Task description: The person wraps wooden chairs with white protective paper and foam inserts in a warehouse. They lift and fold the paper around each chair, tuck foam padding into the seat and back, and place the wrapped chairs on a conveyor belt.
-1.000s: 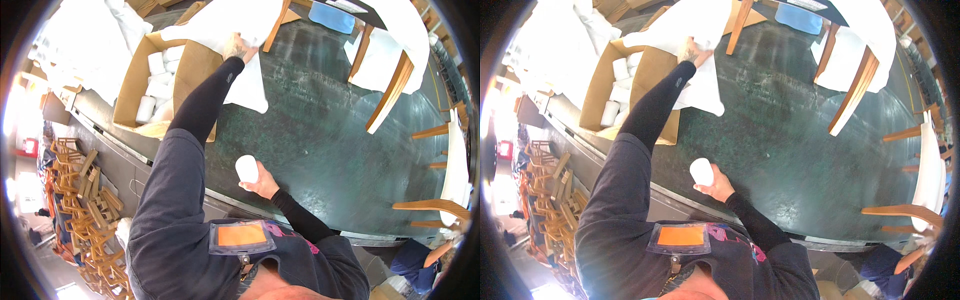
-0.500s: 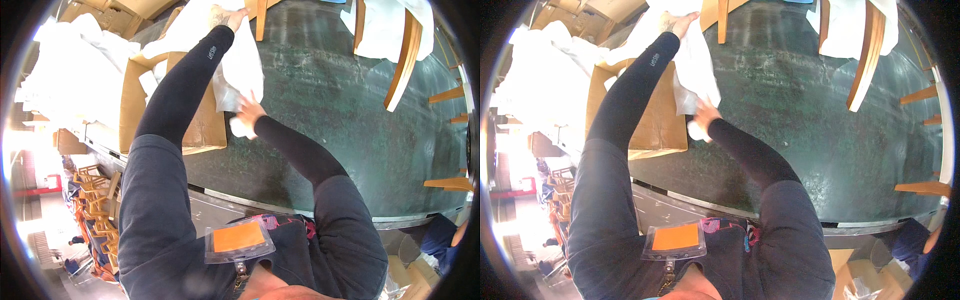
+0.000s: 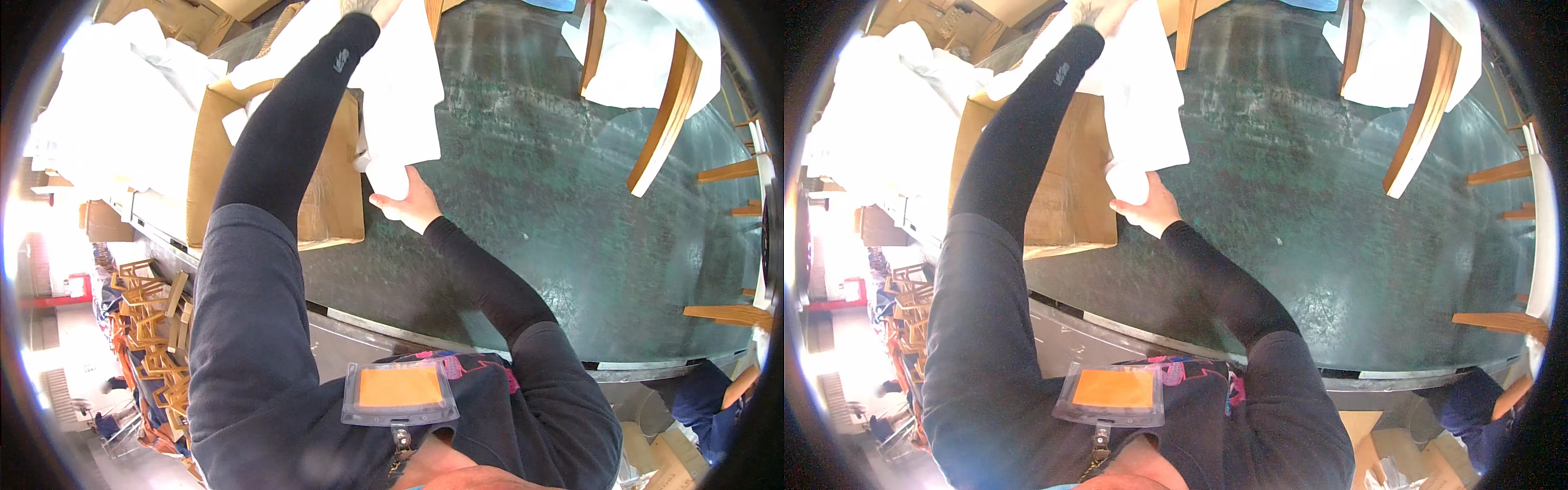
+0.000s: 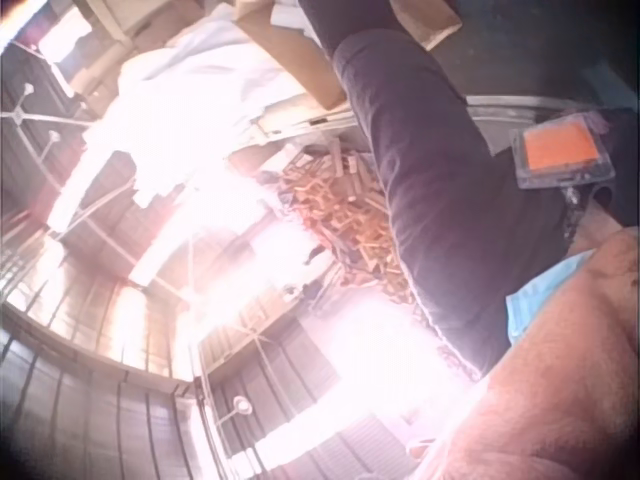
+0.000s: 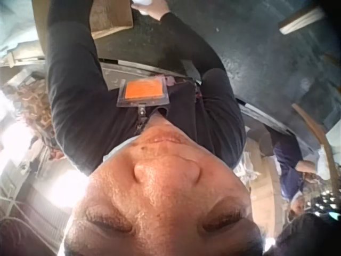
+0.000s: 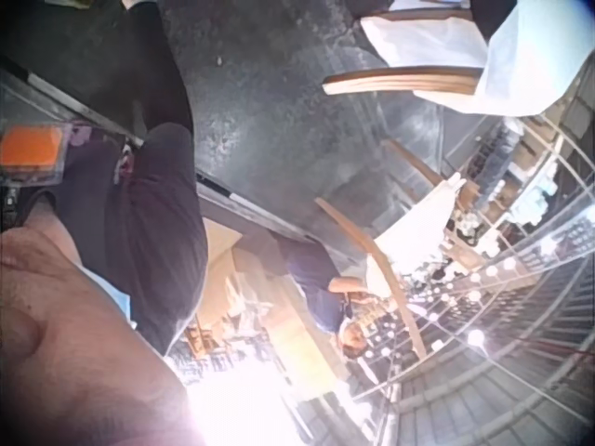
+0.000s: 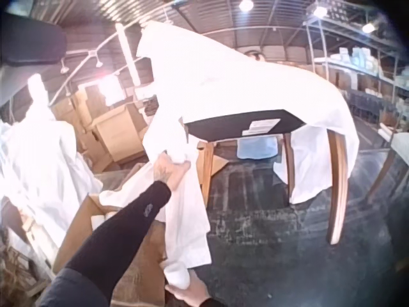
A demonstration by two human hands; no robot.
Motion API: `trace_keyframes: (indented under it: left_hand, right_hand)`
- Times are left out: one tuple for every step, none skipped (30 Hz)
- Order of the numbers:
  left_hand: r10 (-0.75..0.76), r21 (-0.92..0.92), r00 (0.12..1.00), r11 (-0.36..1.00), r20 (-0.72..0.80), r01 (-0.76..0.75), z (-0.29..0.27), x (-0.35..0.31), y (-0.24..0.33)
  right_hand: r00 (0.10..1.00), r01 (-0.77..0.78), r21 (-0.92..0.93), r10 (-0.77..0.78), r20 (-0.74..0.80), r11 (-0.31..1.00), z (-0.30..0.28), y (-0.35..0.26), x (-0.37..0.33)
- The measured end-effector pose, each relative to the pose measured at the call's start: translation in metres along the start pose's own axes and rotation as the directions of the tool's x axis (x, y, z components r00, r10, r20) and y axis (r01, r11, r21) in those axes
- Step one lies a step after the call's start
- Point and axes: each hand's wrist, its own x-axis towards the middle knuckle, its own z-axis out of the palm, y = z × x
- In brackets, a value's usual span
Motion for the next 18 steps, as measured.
trace_keyframes:
  left_hand:
    - [-0.029,0.082,0.998,0.996,-0.061,0.034,-0.004,0.011,0.002]
    - [-0.054,0.162,0.991,0.984,-0.126,0.074,-0.009,0.022,0.004]
    - [-0.071,0.142,0.994,0.986,-0.081,0.082,-0.01,0.03,0.004]
    - [-0.087,0.125,0.995,0.988,-0.039,0.091,-0.014,0.037,0.003]
    - [-0.103,0.11,0.995,0.989,0.002,0.102,-0.018,0.039,0.002]
    - [-0.143,0.017,0.99,0.989,-0.006,0.144,-0.013,0.037,0.003]
    - [-0.186,-0.073,0.983,0.98,-0.011,0.184,-0.008,0.031,0.002]
    - [-0.229,-0.161,0.973,0.961,-0.012,0.224,-0.004,0.023,0.002]
    - [-0.211,-0.128,0.977,0.968,0.041,0.215,-0.006,0.013,-0.004]
    - [-0.195,-0.098,0.975,0.974,0.102,0.205,-0.007,0.002,-0.009]
    - [-0.159,0.084,0.986,0.984,0.039,0.156,-0.004,-0.006,-0.011]
    - [-0.159,0.068,0.987,0.985,0.007,0.159,-0.011,-0.011,-0.009]
    - [-0.148,0.028,0.989,0.989,0.002,0.148,-0.005,-0.006,0.004]
    - [-0.137,-0.013,0.991,0.99,-0.001,0.137,0.002,0.0,0.017]
    - [-0.08,0.022,0.986,0.996,-0.145,0.084,0.004,0.002,0.022]
    - [-0.122,0.038,0.983,0.991,-0.138,0.129,0.0,0.004,0.021]
    - [-0.165,0.053,0.977,0.983,-0.133,0.173,-0.004,0.005,0.019]
    - [-0.195,0.057,0.974,0.978,-0.114,0.202,-0.002,0.009,0.021]
  right_hand:
    - [0.996,0.073,-0.043,-0.075,-0.055,0.996,0.007,0.01,0.005]
    - [0.983,0.143,-0.088,-0.152,-0.106,0.986,0.013,0.021,0.01]
    - [0.979,0.147,-0.129,-0.163,-0.126,0.981,0.015,0.022,0.011]
    - [0.977,0.151,-0.133,-0.168,-0.129,0.98,0.015,0.024,0.012]
    - [0.976,0.157,-0.138,-0.175,-0.127,0.978,0.014,0.025,0.014]
    - [0.972,0.158,-0.144,-0.179,-0.151,0.977,0.009,0.023,0.017]
    - [0.972,0.14,-0.161,-0.167,-0.165,0.977,0.005,0.021,0.019]
    - [0.972,0.123,-0.177,-0.154,-0.177,0.977,0.002,0.019,0.02]
    - [0.974,0.116,-0.193,-0.15,-0.171,0.974,0.001,0.017,0.02]
    - [0.979,0.102,-0.182,-0.13,-0.154,0.978,0.001,0.016,0.021]
    - [0.984,0.086,-0.171,-0.11,-0.137,0.982,-0.001,0.015,0.022]
    - [0.991,0.074,-0.17,-0.092,-0.096,0.983,0.002,0.017,0.019]
    - [0.983,0.083,-0.187,-0.111,-0.148,0.979,0.001,0.02,0.021]
    - [0.971,0.089,-0.205,-0.131,-0.201,0.975,0.002,0.023,0.024]
    - [0.962,0.104,-0.229,-0.157,-0.224,0.968,0.007,0.026,0.024]
    - [0.966,0.094,-0.188,-0.135,-0.22,0.978,0.011,0.022,0.023]
    - [0.97,0.082,-0.147,-0.113,-0.215,0.986,0.013,0.018,0.022]
    - [0.968,0.072,-0.1,-0.094,-0.231,0.992,0.013,0.014,0.026]
